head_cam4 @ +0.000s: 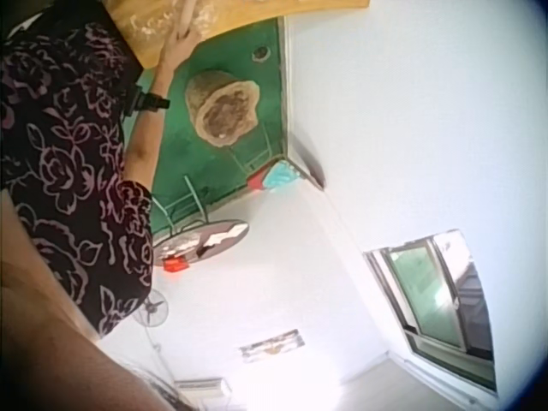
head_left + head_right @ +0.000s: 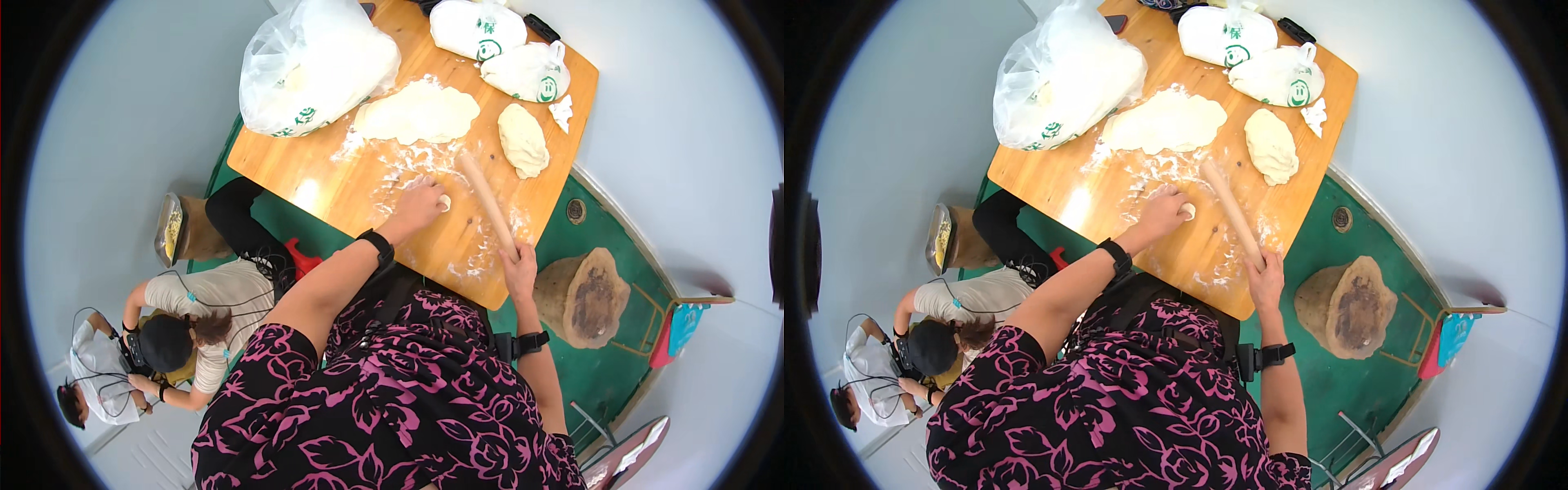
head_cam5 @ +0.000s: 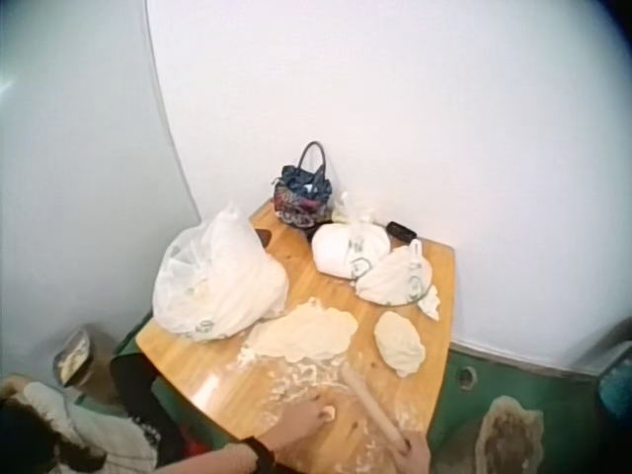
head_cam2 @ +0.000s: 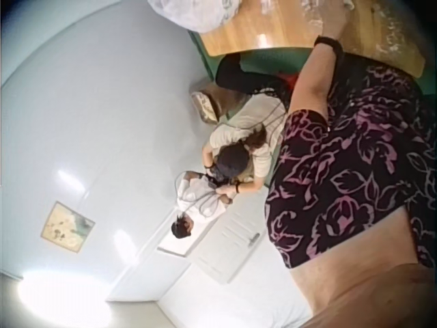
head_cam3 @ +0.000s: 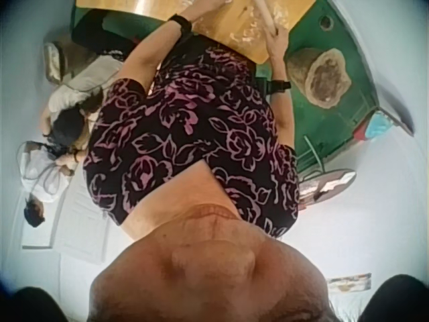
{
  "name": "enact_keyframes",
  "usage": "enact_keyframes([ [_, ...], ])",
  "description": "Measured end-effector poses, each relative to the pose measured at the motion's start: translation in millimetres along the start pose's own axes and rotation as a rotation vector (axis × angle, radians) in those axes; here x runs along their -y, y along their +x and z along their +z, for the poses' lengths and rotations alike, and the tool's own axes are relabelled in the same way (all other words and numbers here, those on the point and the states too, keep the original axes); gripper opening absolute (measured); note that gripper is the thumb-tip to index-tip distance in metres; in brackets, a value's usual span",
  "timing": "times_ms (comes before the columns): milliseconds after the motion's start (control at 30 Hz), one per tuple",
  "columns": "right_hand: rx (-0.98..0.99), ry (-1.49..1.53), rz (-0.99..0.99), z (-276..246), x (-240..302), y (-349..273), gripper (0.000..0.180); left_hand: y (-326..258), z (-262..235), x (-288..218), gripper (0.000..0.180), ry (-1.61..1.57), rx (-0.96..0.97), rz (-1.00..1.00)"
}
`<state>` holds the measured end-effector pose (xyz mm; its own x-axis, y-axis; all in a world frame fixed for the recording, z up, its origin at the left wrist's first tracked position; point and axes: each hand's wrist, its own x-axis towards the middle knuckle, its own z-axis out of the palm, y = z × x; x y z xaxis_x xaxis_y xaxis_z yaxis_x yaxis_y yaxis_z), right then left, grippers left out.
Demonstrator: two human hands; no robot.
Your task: Rolling and shaping small pieces of dough on a wooden table.
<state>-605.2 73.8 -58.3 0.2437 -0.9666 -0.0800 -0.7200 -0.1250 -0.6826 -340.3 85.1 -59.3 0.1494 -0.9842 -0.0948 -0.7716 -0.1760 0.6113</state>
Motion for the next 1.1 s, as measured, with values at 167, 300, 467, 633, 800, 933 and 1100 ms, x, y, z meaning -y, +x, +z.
enact_keyframes([
  [167, -0.049, 0.014, -0.006, -1.1, 4.8, -3.7, 0.026, 2.3, 10.9, -2.0, 0.019, -0.039, 0.102, -0.058],
  [300, -0.058, 0.023, -0.003, -2.1, 5.9, -4.2, 0.026, -1.7, 14.7, 2.5, 0.020, -0.423, 0.142, -0.293],
  [467, -0.015, 0.046, -0.065, 2.4, 4.9, -2.0, 0.030, -3.3, 14.9, -0.6, 0.027, -0.347, 0.183, -0.127],
  [633, 0.039, 0.020, -0.089, 6.7, 15.5, 2.1, 0.030, -19.9, -3.8, 4.2, 0.032, -0.159, 0.089, -0.150],
  [800, 0.096, 0.012, -0.113, 21.7, 26.9, 10.9, 0.030, -37.9, -4.5, 7.5, 0.038, 0.161, 0.069, 0.313],
  [933, 0.076, -0.002, -0.187, 24.4, 32.8, 23.1, 0.030, -36.7, 6.9, 2.9, 0.047, 0.302, 0.132, 0.397],
  [1100, 0.130, -0.063, -0.258, 31.9, 27.5, 22.6, 0.034, -38.5, 4.0, -1.2, 0.047, 0.337, 0.175, 0.376],
])
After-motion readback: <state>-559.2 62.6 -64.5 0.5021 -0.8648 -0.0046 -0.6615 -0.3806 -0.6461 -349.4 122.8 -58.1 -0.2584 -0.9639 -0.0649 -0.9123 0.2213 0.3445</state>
